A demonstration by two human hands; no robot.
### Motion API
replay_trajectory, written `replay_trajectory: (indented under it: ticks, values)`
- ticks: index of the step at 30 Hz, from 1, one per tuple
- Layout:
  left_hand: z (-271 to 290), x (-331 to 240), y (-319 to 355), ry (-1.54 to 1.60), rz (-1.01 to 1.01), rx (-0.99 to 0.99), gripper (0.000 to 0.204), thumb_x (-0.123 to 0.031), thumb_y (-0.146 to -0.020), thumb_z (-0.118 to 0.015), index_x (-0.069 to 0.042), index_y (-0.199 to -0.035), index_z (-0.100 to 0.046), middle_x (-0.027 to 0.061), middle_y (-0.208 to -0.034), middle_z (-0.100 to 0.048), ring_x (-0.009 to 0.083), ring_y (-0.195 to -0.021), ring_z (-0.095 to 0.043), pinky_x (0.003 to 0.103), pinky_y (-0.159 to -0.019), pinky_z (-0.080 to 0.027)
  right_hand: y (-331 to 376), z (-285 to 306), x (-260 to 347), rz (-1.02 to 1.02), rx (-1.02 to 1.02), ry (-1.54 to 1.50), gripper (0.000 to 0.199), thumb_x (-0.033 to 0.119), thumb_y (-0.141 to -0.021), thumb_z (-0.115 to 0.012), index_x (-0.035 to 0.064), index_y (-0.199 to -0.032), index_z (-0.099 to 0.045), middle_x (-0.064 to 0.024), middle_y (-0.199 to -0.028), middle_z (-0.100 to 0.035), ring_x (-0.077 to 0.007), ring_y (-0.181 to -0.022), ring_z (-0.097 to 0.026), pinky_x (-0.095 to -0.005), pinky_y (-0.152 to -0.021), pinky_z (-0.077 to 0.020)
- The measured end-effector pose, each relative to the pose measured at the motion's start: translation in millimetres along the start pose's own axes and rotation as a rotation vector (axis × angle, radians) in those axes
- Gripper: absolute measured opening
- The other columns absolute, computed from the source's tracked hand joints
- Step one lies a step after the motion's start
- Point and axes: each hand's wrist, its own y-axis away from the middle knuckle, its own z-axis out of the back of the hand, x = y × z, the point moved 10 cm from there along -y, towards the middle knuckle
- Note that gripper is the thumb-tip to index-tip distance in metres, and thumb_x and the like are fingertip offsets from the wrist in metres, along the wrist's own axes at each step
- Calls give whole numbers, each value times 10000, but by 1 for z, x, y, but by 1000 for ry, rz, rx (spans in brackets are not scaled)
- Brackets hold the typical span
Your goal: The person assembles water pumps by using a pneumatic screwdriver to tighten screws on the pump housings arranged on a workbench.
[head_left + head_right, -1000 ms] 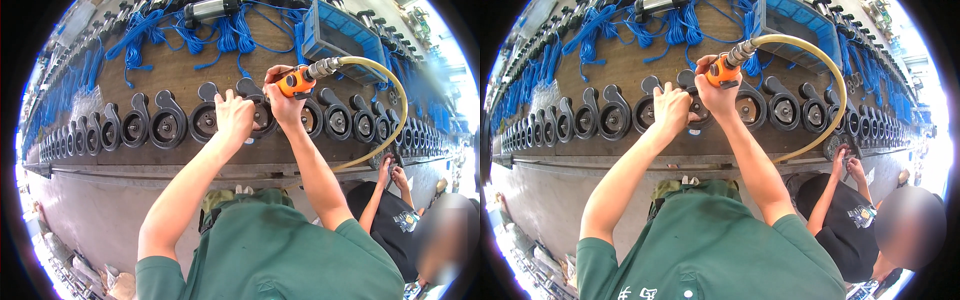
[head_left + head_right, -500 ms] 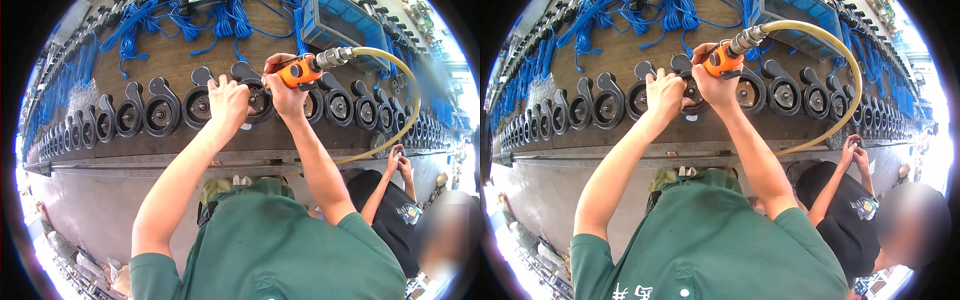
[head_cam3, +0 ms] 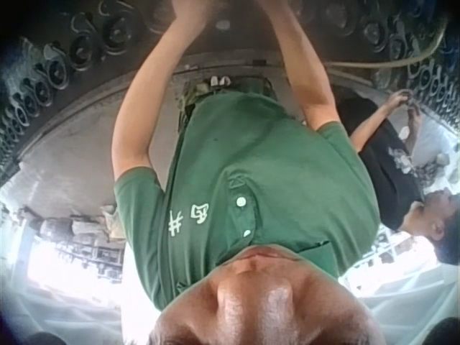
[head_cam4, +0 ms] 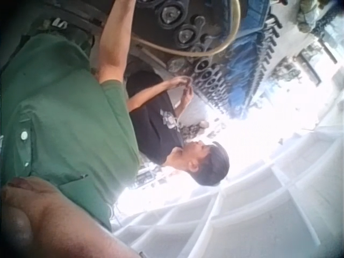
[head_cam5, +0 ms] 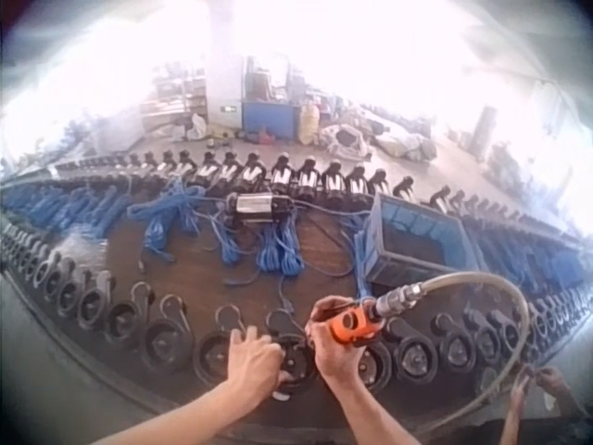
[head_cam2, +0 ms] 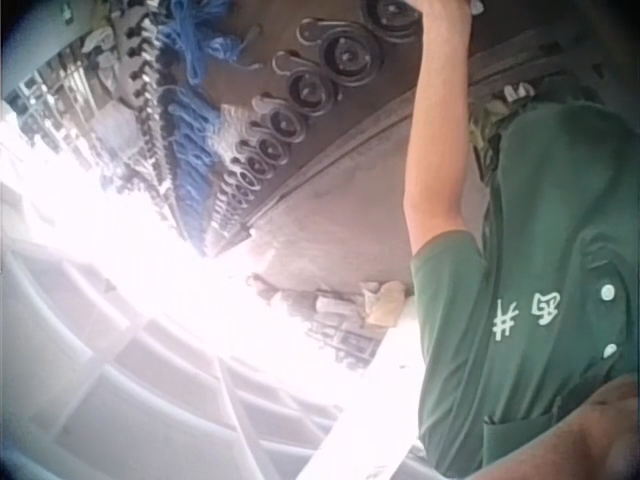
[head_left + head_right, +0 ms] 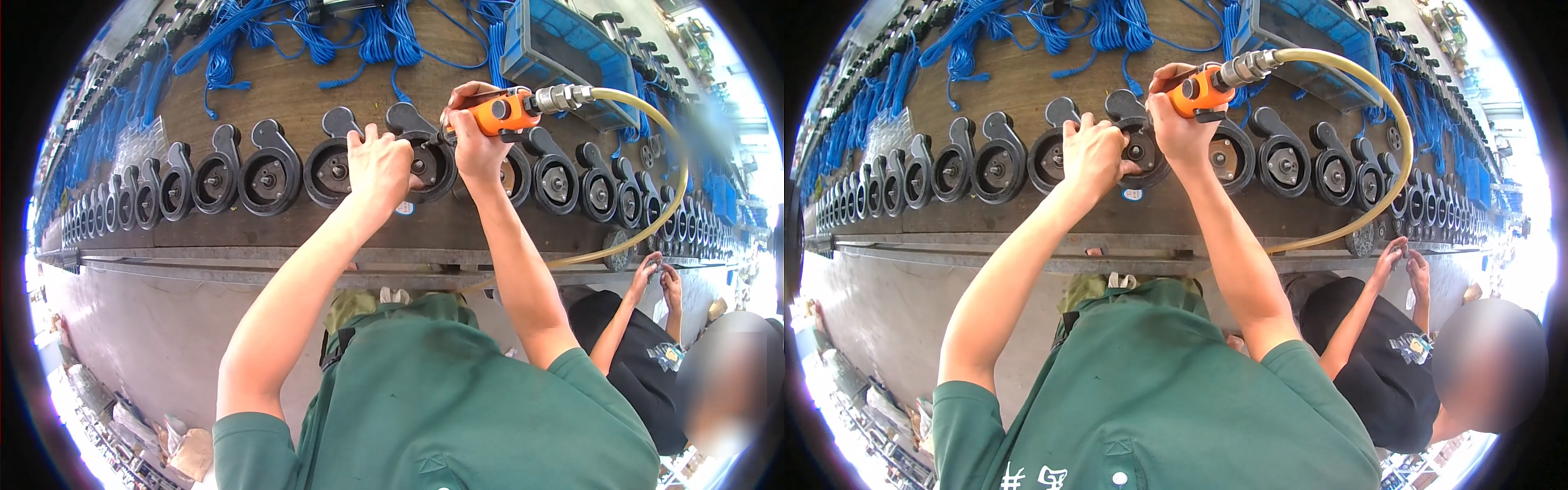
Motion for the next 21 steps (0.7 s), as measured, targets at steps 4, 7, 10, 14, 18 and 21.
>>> replay_trajectory:
  ticks: [4, 7, 10, 14, 18, 21]
  values:
    - [1, 1, 1, 5, 7, -28, 393, -464, -638, -862, -163, -880, -791, 41, -913, -707, 269, -1046, -594, 446, -883, -407, 1, 2, -2, -12, -8, 26, 250, -121, -797, -621, -19, -1021, -576, -85, -850, -648, -131, -680, -630, -249, -606, -540]
    - [1, 2, 1, 14, 6, -35, 395, -469, -632, -863, -164, -873, -791, 39, -910, -705, 268, -1046, -595, 443, -876, -407, 0, 2, -2, -2, -4, 37, 262, -122, -791, -624, -22, -1029, -574, -84, -841, -648, -128, -674, -631, -248, -599, -539]
    - [1, 2, 0, 19, 0, -43, 395, -470, -627, -864, -167, -869, -793, 36, -904, -702, 267, -1044, -596, 440, -870, -406, 0, 2, -3, 7, 3, 32, 259, -119, -789, -623, -24, -1025, -575, -85, -849, -651, -126, -685, -635, -248, -601, -539]
    - [2, 2, 1, 20, -6, -68, 388, -469, -622, -866, -169, -856, -792, 33, -893, -699, 265, -1030, -598, 438, -865, -405, 0, -4, -11, -47, 36, 77, 259, -122, -776, -627, -21, -1009, -575, -89, -881, -661, -129, -723, -649, -252, -614, -546]
    - [1, 4, 1, 27, 1, -66, 376, -463, -624, -870, -165, -841, -792, 29, -885, -699, 261, -1024, -599, 435, -866, -405, 4, -8, -16, -16, 56, 158, 360, -125, -746, -653, -10, -1061, -522, -93, -918, -675, -136, -769, -663, -266, -651, -557]
    - [2, 4, 1, 40, 7, -72, 364, -451, -621, -877, -161, -825, -792, 28, -881, -699, 258, -1021, -602, 436, -872, -405, 3, -4, -13, -15, 27, 159, 315, -118, -753, -650, -13, -1033, -552, -88, -902, -673, -130, -762, -659, -265, -661, -556]
